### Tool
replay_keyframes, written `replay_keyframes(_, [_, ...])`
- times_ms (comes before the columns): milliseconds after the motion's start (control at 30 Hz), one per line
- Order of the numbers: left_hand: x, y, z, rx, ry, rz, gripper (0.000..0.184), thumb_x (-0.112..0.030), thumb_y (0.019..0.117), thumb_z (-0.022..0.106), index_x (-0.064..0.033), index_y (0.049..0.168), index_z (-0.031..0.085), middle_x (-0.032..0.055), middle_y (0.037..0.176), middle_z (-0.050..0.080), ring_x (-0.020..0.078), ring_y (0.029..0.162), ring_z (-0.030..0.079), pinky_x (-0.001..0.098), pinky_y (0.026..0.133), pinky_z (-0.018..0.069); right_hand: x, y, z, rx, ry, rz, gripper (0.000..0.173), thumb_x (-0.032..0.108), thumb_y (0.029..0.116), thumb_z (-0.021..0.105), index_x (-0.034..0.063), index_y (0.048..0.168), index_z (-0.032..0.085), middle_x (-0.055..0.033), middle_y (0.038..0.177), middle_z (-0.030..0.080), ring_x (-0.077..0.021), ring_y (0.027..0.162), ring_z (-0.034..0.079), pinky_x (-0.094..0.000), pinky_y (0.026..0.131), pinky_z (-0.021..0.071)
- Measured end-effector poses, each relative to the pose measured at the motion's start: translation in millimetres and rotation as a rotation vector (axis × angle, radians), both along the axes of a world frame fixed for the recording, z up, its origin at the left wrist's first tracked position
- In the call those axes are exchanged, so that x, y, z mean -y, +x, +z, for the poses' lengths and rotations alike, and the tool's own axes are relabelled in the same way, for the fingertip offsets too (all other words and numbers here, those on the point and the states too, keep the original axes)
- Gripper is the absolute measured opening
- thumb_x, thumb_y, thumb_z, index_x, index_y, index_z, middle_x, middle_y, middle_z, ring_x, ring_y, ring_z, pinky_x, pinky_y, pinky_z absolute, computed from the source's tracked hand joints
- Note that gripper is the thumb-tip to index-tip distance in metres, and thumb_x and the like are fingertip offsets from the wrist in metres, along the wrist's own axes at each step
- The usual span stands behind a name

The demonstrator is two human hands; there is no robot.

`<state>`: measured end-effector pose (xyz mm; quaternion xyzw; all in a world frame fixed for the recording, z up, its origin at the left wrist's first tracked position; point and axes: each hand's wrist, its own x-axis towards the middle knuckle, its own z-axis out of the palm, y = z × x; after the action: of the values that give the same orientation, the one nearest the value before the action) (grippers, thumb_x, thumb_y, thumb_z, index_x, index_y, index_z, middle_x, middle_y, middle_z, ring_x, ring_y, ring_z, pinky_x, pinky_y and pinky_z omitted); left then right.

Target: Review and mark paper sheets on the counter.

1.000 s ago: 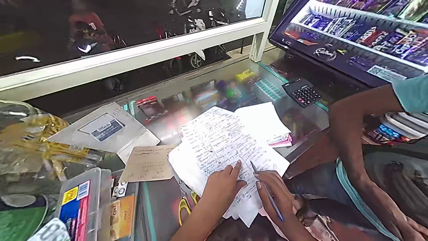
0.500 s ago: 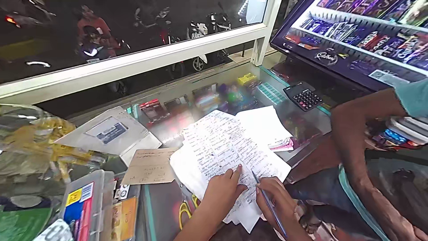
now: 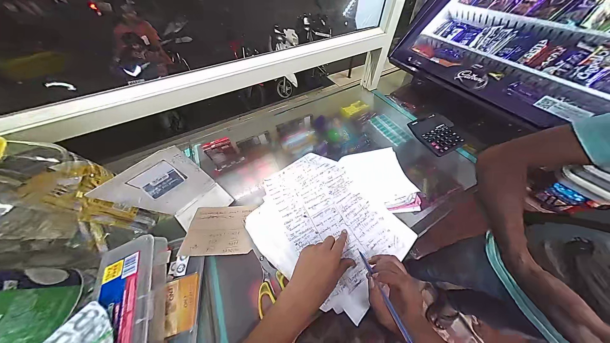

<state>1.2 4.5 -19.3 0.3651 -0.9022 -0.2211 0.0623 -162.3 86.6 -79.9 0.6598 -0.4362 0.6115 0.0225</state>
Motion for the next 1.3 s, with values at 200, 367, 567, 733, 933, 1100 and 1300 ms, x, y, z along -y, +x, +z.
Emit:
replay_keyframes(200, [-0.3,1.1,-1.7,-0.003,-0.017,0.000,0.054,-0.038,0.1030,0.057,-0.0034,0.145,0.056,0.0208,0.100,0.071,0.0365,0.080,0.072,0.0496,0.068,0.0582,-2.1,1.2,0.7,-0.004,0.000,0.003,0.007,0.019,0.0960,0.059,0.0174,0.098,0.052,0.0038,0.088,0.060,-0.0047,0.090,0.065,-0.0218,0.088,0.0556])
replay_keyframes(367, [0.6,0.8,1.7,0.026,0.016,-0.009,0.055,-0.037,0.1042,0.055,-0.0036,0.147,0.053,0.0215,0.104,0.071,0.0373,0.083,0.072,0.0500,0.071,0.0579,-3.0,3.3,1.6,-0.013,-0.013,0.003,0.007,0.018,0.0955,0.059,0.0168,0.096,0.052,0.0030,0.086,0.059,-0.0055,0.088,0.065,-0.0222,0.087,0.0562])
replay_keyframes(567, [1.1,0.3,2.4,0.033,0.024,-0.012,0.055,-0.037,0.1049,0.054,-0.0031,0.147,0.053,0.0215,0.105,0.070,0.0376,0.084,0.072,0.0504,0.071,0.0578,-2.7,1.9,-0.1,-0.042,-0.042,-0.001,0.006,0.018,0.0971,0.058,0.0164,0.096,0.052,0.0018,0.087,0.059,-0.0072,0.088,0.065,-0.0232,0.086,0.0567])
replay_keyframes(733, [0.6,0.8,1.3,0.015,0.013,-0.013,0.053,-0.036,0.1048,0.054,-0.0029,0.146,0.054,0.0214,0.104,0.070,0.0374,0.082,0.072,0.0498,0.070,0.0578,-3.1,1.7,-1.0,-0.047,-0.042,0.006,0.006,0.018,0.0970,0.058,0.0164,0.096,0.052,0.0018,0.086,0.058,-0.0075,0.087,0.064,-0.0239,0.086,0.0568])
replay_keyframes(933, [0.0,0.9,0.8,0.016,0.003,-0.006,0.053,-0.037,0.1049,0.054,-0.0031,0.146,0.054,0.0214,0.104,0.070,0.0372,0.082,0.072,0.0493,0.070,0.0576,-3.0,1.0,0.0,-0.051,-0.032,0.012,0.006,0.019,0.0976,0.057,0.0167,0.096,0.052,0.0024,0.085,0.057,-0.0064,0.085,0.064,-0.0236,0.087,0.0565])
replay_keyframes(1100, [-0.7,-0.3,0.4,0.009,-0.021,0.002,0.053,-0.036,0.1035,0.056,-0.0028,0.145,0.056,0.0210,0.102,0.071,0.0368,0.080,0.072,0.0491,0.068,0.0580,-3.3,1.0,0.2,-0.046,-0.021,0.024,0.005,0.020,0.0983,0.057,0.0167,0.096,0.053,0.0025,0.085,0.058,-0.0060,0.086,0.064,-0.0231,0.086,0.0563])
replay_keyframes(1300, [-0.7,-0.2,1.0,0.002,-0.012,-0.005,0.052,-0.034,0.1034,0.057,-0.0024,0.145,0.056,0.0218,0.102,0.071,0.0373,0.081,0.072,0.0498,0.069,0.0581,-0.8,2.2,1.7,-0.060,-0.019,0.020,0.006,0.020,0.0971,0.057,0.0167,0.095,0.053,0.0026,0.083,0.059,-0.0063,0.084,0.065,-0.0224,0.085,0.0563])
